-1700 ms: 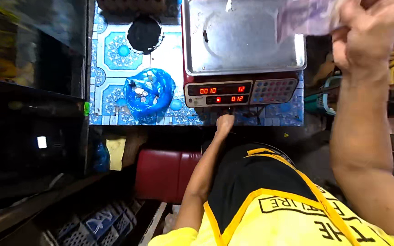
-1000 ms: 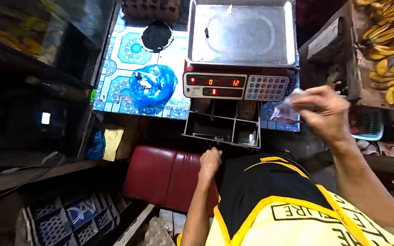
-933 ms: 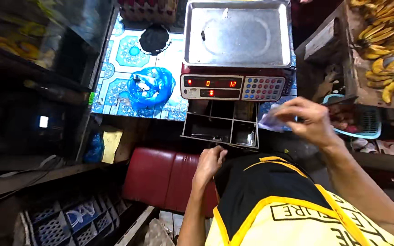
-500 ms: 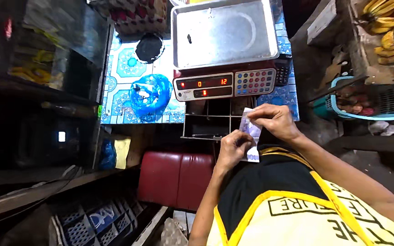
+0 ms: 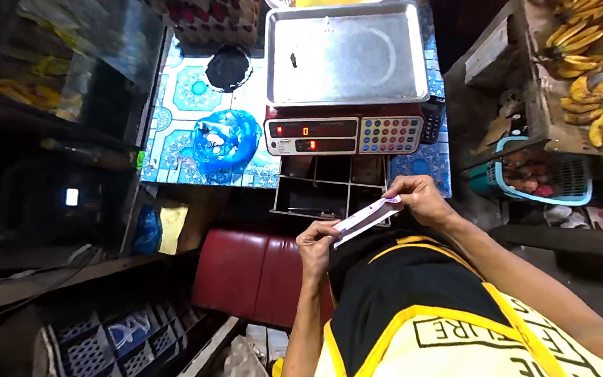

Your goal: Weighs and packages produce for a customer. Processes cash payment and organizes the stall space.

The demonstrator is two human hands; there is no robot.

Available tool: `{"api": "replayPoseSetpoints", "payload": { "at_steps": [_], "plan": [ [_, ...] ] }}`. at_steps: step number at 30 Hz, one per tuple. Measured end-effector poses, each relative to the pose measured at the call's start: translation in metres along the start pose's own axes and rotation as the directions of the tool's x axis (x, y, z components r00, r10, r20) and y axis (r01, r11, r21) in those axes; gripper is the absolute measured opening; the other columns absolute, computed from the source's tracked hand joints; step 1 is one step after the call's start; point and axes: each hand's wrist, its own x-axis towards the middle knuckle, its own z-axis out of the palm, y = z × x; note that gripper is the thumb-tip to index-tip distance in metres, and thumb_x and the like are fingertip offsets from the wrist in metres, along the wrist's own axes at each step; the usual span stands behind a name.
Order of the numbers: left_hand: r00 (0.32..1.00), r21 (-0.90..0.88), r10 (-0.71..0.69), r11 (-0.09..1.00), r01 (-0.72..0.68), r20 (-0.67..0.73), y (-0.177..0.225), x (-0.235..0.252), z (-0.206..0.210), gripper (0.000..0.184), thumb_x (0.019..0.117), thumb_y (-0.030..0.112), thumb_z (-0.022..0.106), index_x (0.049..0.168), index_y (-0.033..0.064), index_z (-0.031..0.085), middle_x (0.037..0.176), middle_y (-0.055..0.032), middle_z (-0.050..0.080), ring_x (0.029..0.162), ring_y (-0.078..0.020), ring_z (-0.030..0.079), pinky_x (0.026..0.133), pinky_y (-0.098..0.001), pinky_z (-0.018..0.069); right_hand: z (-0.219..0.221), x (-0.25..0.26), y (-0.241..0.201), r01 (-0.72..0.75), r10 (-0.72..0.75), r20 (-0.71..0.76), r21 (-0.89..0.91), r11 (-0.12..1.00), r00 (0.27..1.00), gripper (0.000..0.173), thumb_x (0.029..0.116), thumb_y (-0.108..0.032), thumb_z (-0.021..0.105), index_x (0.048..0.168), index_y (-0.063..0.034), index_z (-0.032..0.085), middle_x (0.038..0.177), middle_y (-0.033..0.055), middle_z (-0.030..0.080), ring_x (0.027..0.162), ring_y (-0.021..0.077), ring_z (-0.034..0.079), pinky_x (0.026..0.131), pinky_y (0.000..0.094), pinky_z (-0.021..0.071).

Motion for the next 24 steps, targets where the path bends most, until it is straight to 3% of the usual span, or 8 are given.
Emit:
{"api": "replayPoseSetpoints", "payload": {
  "at_steps": [2,4,6,9,13,17,20,24],
  "plan": [
    [0.997,0.347,-0.008,0.938,-0.02,0.079,0.007,-0.003,-0.015,0.016,0.0797,-0.011,0.067,0.093,-0.0041,0.073,0.095,-0.0099,0.076,0.093,-0.0145,0.073,0.086,-0.03,0.0604,0.005,0.008,0.003,0.032,-0.026,0.068,-0.097,0.995,0.997,0.021,0.0814,0.015,0.062,0.077,-0.0032,0.07,0.08,-0.0016,0.07,0.069,0.0043,0.066,0.063,0.0226,0.0586],
    [0.978,0.678,-0.044,0.727,-0.109,0.203,0.021,0.002,-0.017,0.055,0.0789,0.005,0.079,0.127,-0.0126,0.059,0.124,-0.025,0.067,0.118,-0.0363,0.065,0.103,-0.0506,0.0507,0.009,0.018,0.0,0.147,-0.082,0.208,-0.315,0.938,0.975,0.016,0.0823,0.01,0.061,0.084,0.0019,0.074,0.085,0.0032,0.07,0.079,0.005,0.065,0.074,0.0233,0.0557],
    [0.969,0.749,-0.021,0.638,-0.176,0.245,0.025,0.003,-0.008,0.071,0.0831,0.024,0.08,0.136,-0.015,0.052,0.139,-0.0313,0.057,0.129,-0.0455,0.056,0.109,-0.0574,0.0441,0.022,0.022,-0.005,0.292,-0.145,0.349,-0.416,0.861,0.926,0.014,0.0838,0.007,0.062,0.086,0.0024,0.076,0.086,0.0058,0.071,0.083,0.006,0.065,0.078,0.024,0.0546],
    [0.991,0.721,0.093,0.679,-0.137,0.1,0.017,-0.003,0.007,0.035,0.0915,0.002,0.064,0.123,-0.0117,0.061,0.107,-0.0206,0.074,0.098,-0.0301,0.074,0.088,-0.0441,0.0596,0.054,0.024,-0.001,0.336,-0.185,0.442,-0.294,0.895,0.878,0.013,0.0841,-0.001,0.068,0.094,0.0025,0.075,0.089,0.0047,0.072,0.083,0.005,0.066,0.077,0.023,0.0561],
    [0.941,0.697,0.09,0.695,0.175,-0.327,0.021,-0.01,-0.016,0.041,0.0958,0.004,0.063,0.13,-0.0159,0.051,0.096,-0.0212,0.074,0.085,-0.0266,0.074,0.08,-0.0436,0.0599,0.082,0.043,0.019,0.339,0.164,0.655,-0.569,0.749,0.737,0.102,0.0794,-0.026,0.088,0.157,0.0046,0.029,0.146,0.0258,0.053,0.135,0.0345,0.053,0.115,0.0495,0.0405],
    [0.858,0.673,0.181,0.704,0.227,-0.48,0.025,-0.025,-0.058,0.04,0.0948,0.0,0.064,0.129,-0.0144,0.049,0.105,-0.0237,0.069,0.091,-0.0214,0.071,0.083,-0.0353,0.0578,0.095,0.044,0.076,0.697,0.011,0.731,-0.656,0.29,0.683,0.03,0.0929,-0.003,0.063,0.122,0.0067,0.064,0.109,0.0267,0.069,0.102,0.0447,0.068,0.086,0.0573,0.0536],
    [0.87,0.782,0.306,0.609,0.133,-0.386,0.02,-0.027,-0.083,0.014,0.0922,-0.005,0.06,0.1,-0.0091,0.071,0.099,-0.0219,0.071,0.092,-0.0233,0.071,0.087,-0.0327,0.0568,0.101,0.025,0.073,0.728,-0.113,0.727,-0.64,0.247,0.677,0.017,0.0917,0.004,0.058,0.106,0.0076,0.066,0.098,0.0253,0.07,0.089,0.0434,0.071,0.072,0.056,0.0562],
    [0.848,0.615,0.161,0.756,0.222,-0.505,0.006,-0.027,-0.085,0.017,0.0944,-0.004,0.057,0.103,-0.0072,0.071,0.102,-0.0185,0.071,0.095,-0.0204,0.069,0.088,-0.0344,0.0556,0.102,0.013,0.076,0.737,-0.121,0.732,-0.638,0.225,0.67,0.017,0.0896,0.004,0.059,0.104,0.0076,0.067,0.095,0.0251,0.07,0.084,0.0433,0.072,0.067,0.0559,0.0564]
  ]
}}
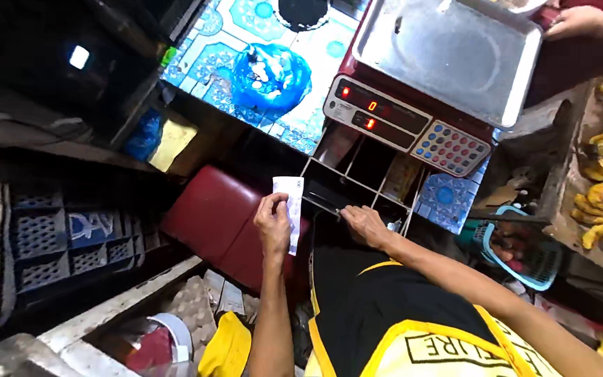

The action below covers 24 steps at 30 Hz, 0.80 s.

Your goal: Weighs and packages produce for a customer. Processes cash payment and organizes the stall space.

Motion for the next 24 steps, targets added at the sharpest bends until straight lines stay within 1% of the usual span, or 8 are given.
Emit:
{"api": "replayPoseSetpoints", "payload": {
  "at_steps": [3,5,6,8,11,15,19,24],
  "plan": [
    [0.999,-0.075,-0.051,0.996,0.05,-0.017,-0.008,-0.005,0.005,0.017,0.0949,-0.004,0.057,0.103,-0.0069,0.071,0.101,-0.0176,0.072,0.095,-0.0197,0.069,0.088,-0.0349,0.0557,-0.011,0.011,0.003,-0.095,0.079,0.239,0.057,0.994,0.968,0.025,0.0963,-0.005,0.057,0.117,0.0075,0.063,0.11,0.0286,0.068,0.099,0.0472,0.069,0.08,0.0604,0.0539],
    [0.998,-0.098,-0.048,0.994,0.043,-0.045,-0.011,-0.011,0.005,0.016,0.0943,-0.003,0.057,0.102,-0.0069,0.071,0.099,-0.0167,0.072,0.093,-0.017,0.069,0.087,-0.0312,0.0564,-0.031,0.021,0.002,-0.132,0.08,0.375,0.117,0.984,0.924,0.04,0.1016,-0.025,0.062,0.125,0.0074,0.062,0.122,0.029,0.065,0.114,0.0468,0.064,0.094,0.0607,0.05],
    [0.997,-0.108,-0.051,0.993,0.044,-0.056,-0.012,-0.013,0.004,0.016,0.0941,-0.004,0.057,0.102,-0.0076,0.071,0.098,-0.0169,0.072,0.093,-0.0158,0.069,0.087,-0.0296,0.0561,-0.037,0.026,0.005,-0.076,0.029,0.301,0.143,0.987,0.953,0.045,0.1008,-0.033,0.064,0.121,0.0061,0.067,0.122,0.0266,0.067,0.116,0.0436,0.065,0.096,0.0586,0.0514],
    [0.996,-0.128,-0.064,0.99,0.055,-0.068,-0.014,-0.016,-0.002,0.017,0.0942,-0.004,0.057,0.103,-0.0082,0.071,0.098,-0.0159,0.072,0.092,-0.0122,0.069,0.087,-0.0255,0.0554,-0.043,0.049,0.016,0.06,-0.068,0.085,0.094,0.994,0.994,0.03,0.1025,-0.021,0.059,0.116,0.0027,0.071,0.123,0.0215,0.069,0.119,0.0384,0.066,0.099,0.0546,0.0531],
    [0.994,-0.151,-0.071,0.987,0.059,-0.077,-0.016,-0.018,-0.01,0.016,0.094,-0.004,0.057,0.103,-0.008,0.07,0.097,-0.0141,0.072,0.091,-0.0093,0.068,0.086,-0.0236,0.0554,-0.046,0.106,0.052,0.151,-0.148,0.052,-0.068,0.986,0.988,0.026,0.0903,0.009,0.06,0.114,0.0044,0.07,0.123,0.0239,0.068,0.115,0.0441,0.065,0.094,0.0592,0.0526],
    [0.996,-0.162,-0.039,0.986,0.025,-0.085,-0.01,-0.015,-0.014,0.016,0.0939,-0.003,0.057,0.103,-0.0074,0.07,0.096,-0.012,0.072,0.09,-0.0065,0.068,0.085,-0.0208,0.0552,-0.055,0.152,0.065,0.013,0.055,0.412,-0.16,0.987,0.91,0.046,0.104,0.003,0.044,0.149,-0.0041,0.05,0.141,0.0264,0.058,0.121,0.0478,0.062,0.099,0.0614,0.0496],
    [0.996,-0.161,-0.033,0.987,0.019,-0.088,-0.01,-0.021,-0.013,0.016,0.0938,-0.004,0.058,0.102,-0.0068,0.071,0.096,-0.0127,0.072,0.09,-0.0091,0.069,0.086,-0.0238,0.0561,-0.053,0.155,0.056,-0.052,0.146,0.424,-0.226,0.973,0.894,0.04,0.1073,-0.005,0.043,0.146,-0.0055,0.052,0.138,0.0288,0.056,0.11,0.0509,0.065,0.089,0.0644,0.0532],
    [0.995,-0.164,-0.024,0.986,0.008,-0.097,-0.009,-0.028,-0.014,0.016,0.0926,-0.005,0.058,0.101,-0.0071,0.071,0.097,-0.0134,0.073,0.092,-0.0101,0.07,0.088,-0.0238,0.0563,-0.05,0.158,0.055,0.062,0.088,0.398,-0.347,0.936,0.913,0.028,0.102,0.002,0.048,0.125,0.001,0.065,0.141,0.0281,0.056,0.098,0.051,0.067,0.08,0.0638,0.0535]
  ]
}}
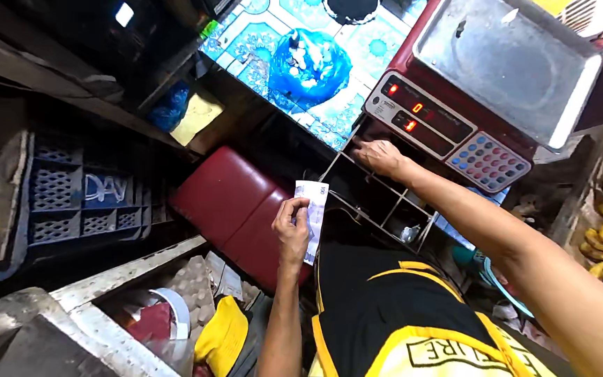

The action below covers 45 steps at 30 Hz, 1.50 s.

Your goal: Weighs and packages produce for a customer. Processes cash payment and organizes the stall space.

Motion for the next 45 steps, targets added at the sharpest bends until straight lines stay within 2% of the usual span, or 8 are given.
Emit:
{"api": "replayPoseSetpoints", "payload": {
  "at_steps": [5,10,14,18,26,35,40,45],
  "plan": [
    [1.0,-0.012,0.002,1.0,-0.002,0.013,-0.005,0.0,-0.005,0.016,0.0929,-0.004,0.058,0.099,-0.0058,0.072,0.096,-0.0118,0.073,0.091,-0.0082,0.069,0.087,-0.0224,0.0559,-0.006,0.006,-0.006,-0.07,0.075,0.086,-0.051,0.996,0.994,0.041,0.107,-0.006,0.042,0.147,-0.0063,0.048,0.121,0.0308,0.064,0.09,0.052,0.068,0.077,0.0643,0.0528],
    [1.0,-0.018,0.015,1.0,-0.015,0.002,-0.002,0.01,-0.01,0.016,0.0926,-0.004,0.058,0.099,-0.0046,0.072,0.097,-0.0101,0.073,0.092,-0.0066,0.068,0.086,-0.021,0.0549,-0.002,-0.004,0.004,0.123,-0.143,-0.106,-0.171,0.978,0.984,0.016,0.0952,0.008,0.056,0.104,0.0068,0.069,0.132,0.03,0.058,0.087,0.0466,0.068,0.066,0.0572,0.0549],
    [1.0,-0.016,0.018,1.0,-0.018,0.005,-0.005,0.014,-0.012,0.016,0.0931,-0.004,0.058,0.101,-0.0044,0.072,0.099,-0.0105,0.073,0.093,-0.0076,0.068,0.087,-0.0221,0.0553,0.004,-0.005,0.017,0.176,-0.19,-0.105,-0.13,0.976,0.976,0.024,0.0979,0.007,0.053,0.115,0.0034,0.069,0.137,0.0255,0.061,0.136,0.0493,0.049,0.107,0.0643,0.0413],
    [1.0,-0.014,0.024,1.0,-0.024,0.005,-0.003,0.015,-0.011,0.016,0.0928,-0.004,0.058,0.1,-0.0055,0.072,0.097,-0.0115,0.073,0.093,-0.0077,0.069,0.088,-0.022,0.0559,0.005,0.002,0.012,0.148,-0.163,-0.116,-0.133,0.98,0.98,0.03,0.1019,0.003,0.05,0.129,0.0017,0.061,0.122,0.0287,0.065,0.133,0.0503,0.05,0.119,0.0653,0.0255],
    [0.999,-0.024,0.035,0.999,-0.035,-0.003,-0.004,0.012,-0.017,0.015,0.0927,-0.004,0.059,0.099,-0.0051,0.073,0.097,-0.0109,0.073,0.091,-0.0081,0.069,0.086,-0.0224,0.0563,0.007,-0.033,0.024,0.079,-0.073,-0.188,0.023,0.997,0.979,0.02,0.0945,0.012,0.055,0.11,0.0085,0.067,0.125,0.0314,0.064,0.104,0.0524,0.067,0.08,0.0641,0.0548],
    [0.994,0.175,0.098,0.981,-0.088,-0.046,-0.007,0.023,-0.007,0.023,0.0896,-0.007,0.057,0.103,-0.0034,0.075,0.108,-0.0185,0.072,0.102,-0.0205,0.07,0.091,-0.029,0.0557,0.037,-0.061,0.019,0.248,-0.036,-0.761,0.166,0.954,0.648,0.021,0.0919,0.006,0.058,0.109,0.0072,0.069,0.11,0.0267,0.071,0.105,0.0446,0.069,0.091,0.0553,0.0552],
    [0.986,0.034,0.145,0.988,-0.148,0.077,0.009,0.029,0.02,0.027,0.1,0.009,0.057,0.119,-0.0048,0.071,0.126,-0.0231,0.066,0.118,-0.0273,0.064,0.102,-0.0356,0.0511,-0.003,-0.103,-0.054,0.307,0.495,-0.495,0.857,0.414,0.715,0.023,0.0887,0.005,0.061,0.11,-0.0008,0.066,0.104,0.0004,0.071,0.094,0.0032,0.068,0.087,0.024,0.0586],
    [0.922,-0.327,-0.113,0.913,0.244,0.371,0.037,0.028,0.049,0.027,0.0988,0.018,0.057,0.103,-0.0038,0.073,0.112,-0.0105,0.07,0.104,-0.0103,0.064,0.093,-0.0305,0.0535,-0.005,-0.109,-0.082,0.171,0.584,-0.052,0.974,-0.151,0.81,0.022,0.0903,0.012,0.061,0.106,-0.003,0.065,0.09,0.0013,0.07,0.078,0.0088,0.07,0.073,0.0281,0.0618]
  ]
}}
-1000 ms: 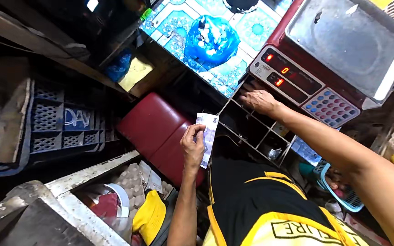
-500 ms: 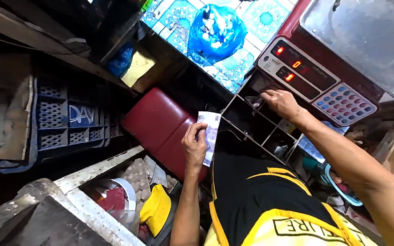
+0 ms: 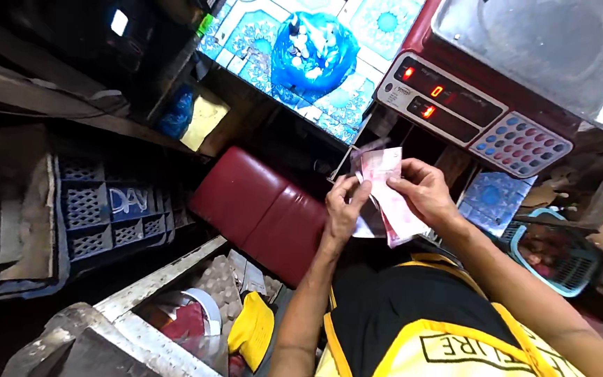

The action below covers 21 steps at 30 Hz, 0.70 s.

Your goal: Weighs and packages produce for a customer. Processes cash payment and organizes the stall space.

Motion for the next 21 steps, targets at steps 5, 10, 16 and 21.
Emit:
{"api": "replayPoseSetpoints", "payload": {
  "at_steps": [5,10,16,21],
  "plan": [
    [0.974,0.027,-0.153,0.987,0.16,-0.167,-0.01,0.003,0.025,0.008,0.0904,0.004,0.073,0.084,0.0,0.071,0.087,-0.006,0.069,0.077,-0.0087,0.065,0.072,-0.0258,0.0559,-0.001,-0.005,0.02,-0.008,0.012,-0.117,0.042,0.999,0.993,0.034,0.0853,0.01,0.068,0.116,-0.003,0.059,0.092,0.0035,0.072,0.078,0.0112,0.072,0.072,0.0298,0.0632],
    [0.918,-0.27,-0.387,0.896,0.353,-0.084,-0.002,0.009,0.026,0.008,0.094,0.003,0.07,0.09,-0.0033,0.071,0.074,-0.0072,0.071,0.064,-0.0103,0.067,0.064,-0.0266,0.0591,-0.004,-0.001,0.021,-0.071,0.097,-0.224,0.121,0.99,0.97,0.038,0.0841,0.018,0.066,0.117,0.0003,0.058,0.091,0.0047,0.073,0.079,0.012,0.072,0.073,0.0303,0.0629],
    [0.879,-0.397,-0.477,0.804,0.443,0.015,-0.002,0.011,0.025,0.022,0.103,0.008,0.058,0.089,-0.002,0.071,0.074,-0.0071,0.072,0.066,-0.0101,0.069,0.066,-0.0258,0.0597,-0.008,0.004,0.023,-0.171,0.222,-0.209,0.237,0.957,0.952,0.024,0.0948,0.013,0.058,0.115,-0.0006,0.057,0.089,0.0055,0.072,0.076,0.0127,0.072,0.072,0.0302,0.0628],
    [0.922,-0.357,-0.386,0.86,0.365,0.014,-0.008,0.005,0.029,0.016,0.0974,0.006,0.066,0.083,-0.0001,0.071,0.07,-0.0047,0.069,0.061,-0.0082,0.066,0.062,-0.0248,0.0577,-0.01,0.005,0.027,-0.167,0.222,-0.18,0.277,0.946,0.958,0.025,0.0952,0.014,0.056,0.115,-0.0024,0.056,0.09,0.005,0.073,0.076,0.0129,0.073,0.072,0.0306,0.063]
  ]
}}
